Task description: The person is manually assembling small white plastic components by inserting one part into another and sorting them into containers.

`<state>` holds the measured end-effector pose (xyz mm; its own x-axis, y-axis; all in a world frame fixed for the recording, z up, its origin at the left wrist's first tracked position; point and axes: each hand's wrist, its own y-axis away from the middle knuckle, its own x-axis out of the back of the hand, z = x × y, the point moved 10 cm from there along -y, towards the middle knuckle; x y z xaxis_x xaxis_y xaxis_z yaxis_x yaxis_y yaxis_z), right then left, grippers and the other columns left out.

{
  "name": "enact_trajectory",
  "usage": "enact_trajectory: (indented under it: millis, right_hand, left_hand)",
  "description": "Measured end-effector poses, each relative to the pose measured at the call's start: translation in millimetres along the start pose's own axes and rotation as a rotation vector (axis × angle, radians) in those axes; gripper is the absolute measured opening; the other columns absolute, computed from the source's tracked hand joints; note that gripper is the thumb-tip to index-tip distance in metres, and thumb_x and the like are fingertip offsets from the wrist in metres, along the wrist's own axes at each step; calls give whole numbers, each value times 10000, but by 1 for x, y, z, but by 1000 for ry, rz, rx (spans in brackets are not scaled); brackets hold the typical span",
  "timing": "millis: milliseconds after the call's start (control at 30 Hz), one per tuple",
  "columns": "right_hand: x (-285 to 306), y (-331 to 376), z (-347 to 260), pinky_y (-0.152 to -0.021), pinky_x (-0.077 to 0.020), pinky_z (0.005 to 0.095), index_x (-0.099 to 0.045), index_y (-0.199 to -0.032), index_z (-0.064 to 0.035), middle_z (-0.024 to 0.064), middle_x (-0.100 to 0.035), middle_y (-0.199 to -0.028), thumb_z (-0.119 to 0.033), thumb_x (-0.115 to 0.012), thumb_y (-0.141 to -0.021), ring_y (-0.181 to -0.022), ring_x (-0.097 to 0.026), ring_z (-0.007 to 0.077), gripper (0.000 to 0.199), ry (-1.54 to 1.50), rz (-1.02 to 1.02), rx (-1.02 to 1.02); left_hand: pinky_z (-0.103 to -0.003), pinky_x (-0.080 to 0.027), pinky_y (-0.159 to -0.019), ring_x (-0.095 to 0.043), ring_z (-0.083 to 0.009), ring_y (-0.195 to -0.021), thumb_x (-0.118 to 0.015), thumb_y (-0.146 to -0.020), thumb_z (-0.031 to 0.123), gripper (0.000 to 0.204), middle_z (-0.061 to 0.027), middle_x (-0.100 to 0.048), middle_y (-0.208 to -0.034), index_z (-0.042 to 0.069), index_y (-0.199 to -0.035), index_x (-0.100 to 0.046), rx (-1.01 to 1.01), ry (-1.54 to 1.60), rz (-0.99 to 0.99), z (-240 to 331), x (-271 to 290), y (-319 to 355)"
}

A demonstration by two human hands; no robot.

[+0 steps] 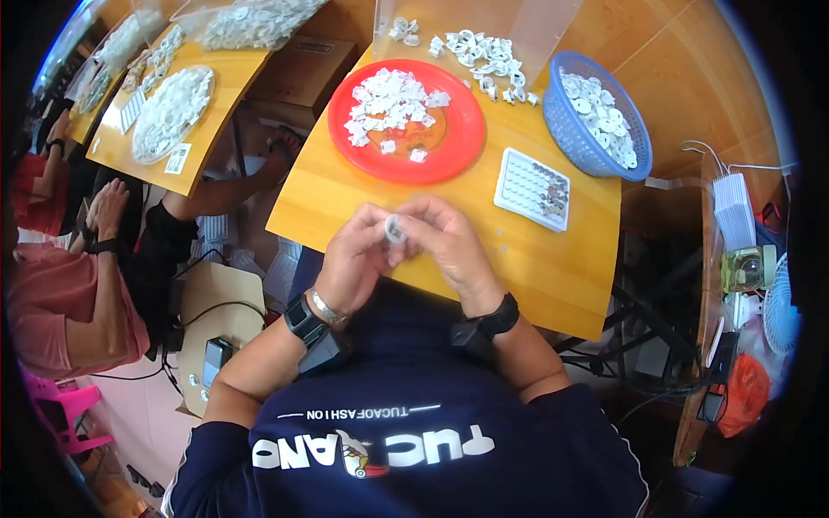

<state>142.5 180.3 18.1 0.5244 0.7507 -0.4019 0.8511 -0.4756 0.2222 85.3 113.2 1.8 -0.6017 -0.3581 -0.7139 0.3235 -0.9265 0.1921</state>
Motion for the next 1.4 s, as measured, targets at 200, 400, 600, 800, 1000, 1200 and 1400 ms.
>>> enact_trajectory:
  millis: [200,400,600,800,1000,1200,1400]
  right_hand:
    - [-4,-3,-5,-496,-438,221,-604,-922,4,20,-600,-712,-98,-616,-910,-544,-540,59,104,153,65,188]
    - [-3,-4,-9,-480,-420,220,-606,-851,-1,7,-565,-659,-109,-608,-917,-515,-512,53,127,220,107,252]
    - [-4,-5,-10,-492,-433,225,-624,-909,10,11,-566,-690,-117,-623,-909,-532,-520,52,127,179,89,192]
    - [-12,10,-43,-599,-495,260,-680,-960,-21,52,-594,-862,-113,-723,-808,-677,-606,125,183,557,141,456]
    - [-36,24,-64,-690,-491,334,-662,-863,-48,85,-582,-890,-74,-732,-736,-795,-611,240,147,906,153,651]
    - [-35,10,-83,-720,-486,362,-665,-863,-50,106,-612,-868,-125,-695,-765,-816,-610,266,127,1031,54,587]
    - [18,-53,-108,-764,-492,392,-689,-862,-50,129,-651,-887,-231,-675,-793,-873,-626,295,194,1403,282,431]
  left_hand:
    - [-264,-450,-655,-548,-156,-698,-461,-967,209,167,-86,-571,-798,44,-968,-487,-7,3,3,-5,3,-3]
    - [-261,-462,-638,-569,-165,-698,-461,-959,201,157,-83,-577,-789,47,-964,-491,10,24,52,-9,9,-1]
    - [-265,-456,-644,-564,-160,-704,-472,-949,200,153,-76,-579,-801,51,-958,-502,13,36,95,-5,11,-3]
    - [-277,-454,-680,-550,-140,-754,-474,-953,186,138,-56,-566,-882,53,-967,-509,-37,99,101,2,14,-5]
    - [-290,-460,-701,-544,-135,-758,-463,-968,149,103,-41,-555,-878,54,-973,-502,-34,72,92,1,15,0]
    - [-286,-454,-689,-548,-156,-726,-464,-962,138,100,-59,-565,-856,43,-960,-493,-84,129,60,12,14,1]
    - [-284,-446,-674,-548,-170,-713,-467,-950,133,98,-80,-572,-827,38,-945,-493,-133,150,69,27,18,3]
